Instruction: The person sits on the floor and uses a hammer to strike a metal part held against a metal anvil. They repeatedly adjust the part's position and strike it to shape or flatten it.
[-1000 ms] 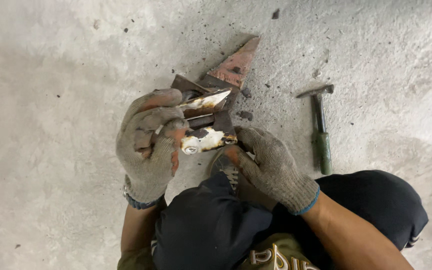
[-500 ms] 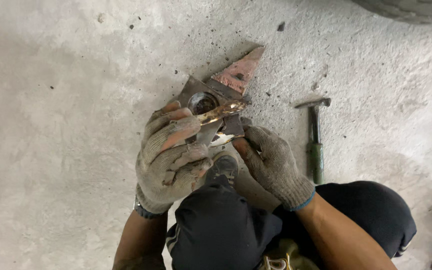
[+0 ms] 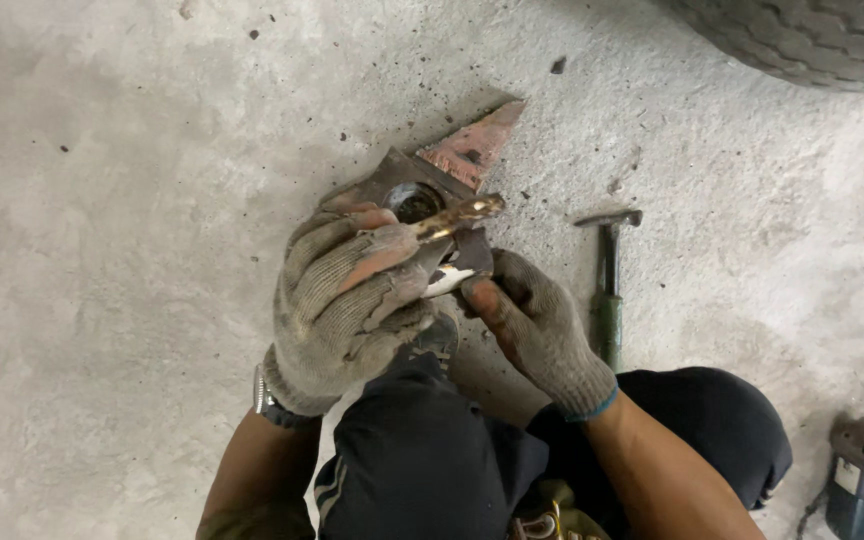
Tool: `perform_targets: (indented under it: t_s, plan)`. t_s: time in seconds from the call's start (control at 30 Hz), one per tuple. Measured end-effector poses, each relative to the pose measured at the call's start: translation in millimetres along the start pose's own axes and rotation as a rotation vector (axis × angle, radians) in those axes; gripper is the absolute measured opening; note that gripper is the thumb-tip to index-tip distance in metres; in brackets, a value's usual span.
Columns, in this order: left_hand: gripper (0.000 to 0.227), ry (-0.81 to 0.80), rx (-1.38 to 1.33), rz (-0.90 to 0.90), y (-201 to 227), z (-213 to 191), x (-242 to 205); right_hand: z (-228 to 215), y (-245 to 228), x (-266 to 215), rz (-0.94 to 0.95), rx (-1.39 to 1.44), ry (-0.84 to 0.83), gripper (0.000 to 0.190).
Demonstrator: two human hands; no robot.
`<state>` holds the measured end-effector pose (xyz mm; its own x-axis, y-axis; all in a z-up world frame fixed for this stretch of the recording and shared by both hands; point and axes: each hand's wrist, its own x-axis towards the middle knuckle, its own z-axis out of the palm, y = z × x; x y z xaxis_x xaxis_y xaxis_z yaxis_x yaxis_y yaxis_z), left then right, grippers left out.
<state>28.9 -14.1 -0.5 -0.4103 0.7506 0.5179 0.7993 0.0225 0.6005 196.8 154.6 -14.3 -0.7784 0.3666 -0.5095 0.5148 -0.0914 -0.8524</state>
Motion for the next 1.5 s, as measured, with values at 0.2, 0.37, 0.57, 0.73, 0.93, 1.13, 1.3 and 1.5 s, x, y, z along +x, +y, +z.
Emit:
perform_targets:
  t_s: [0.2,0.37,0.57,0.73,0.93,1.13,1.3,1.5]
  plan:
    - [0.042,0.483,0.077,0.040,2.9,-2.1,-3.3,-18.5,17.4,-1.1,-0.237,0.186,-0.040,0.040]
    - [0.026,0.434,-0.231,-0.248,11.0,-11.7,5.6,-59.0,12.2,-12.5,-0.131,0.718,0.141,0.036]
    - [0.021,-0.011,-0.670,-0.352,-21.2,-7.1,8.1,-111.0,77.6,37.1,0.156,0.566,0.437,0.028]
    - [0.021,-0.303,-0.576,-0.420,-34.2,-17.3,36.8,-98.8,176.9,84.1,0.033,0.543,0.406,0.030]
    - [0.019,-0.449,-0.121,-0.211,-15.8,-30.7,65.6,-60.4,208.0,72.4,0.389,0.447,0.464,0.045]
    - [0.033,-0.647,0.287,-0.468,33.8,-1.2,78.0,-39.4,128.7,18.3,0.180,0.048,0.416,0.048]
    - [0.032,-0.543,0.341,-0.586,48.4,12.3,90.4,-18.2,72.8,7.1,-0.079,0.670,-0.055,0.051]
    - [0.029,-0.566,0.156,-0.848,35.9,4.5,108.5,9.6,17.6,40.7,-0.050,0.711,-0.156,0.044]
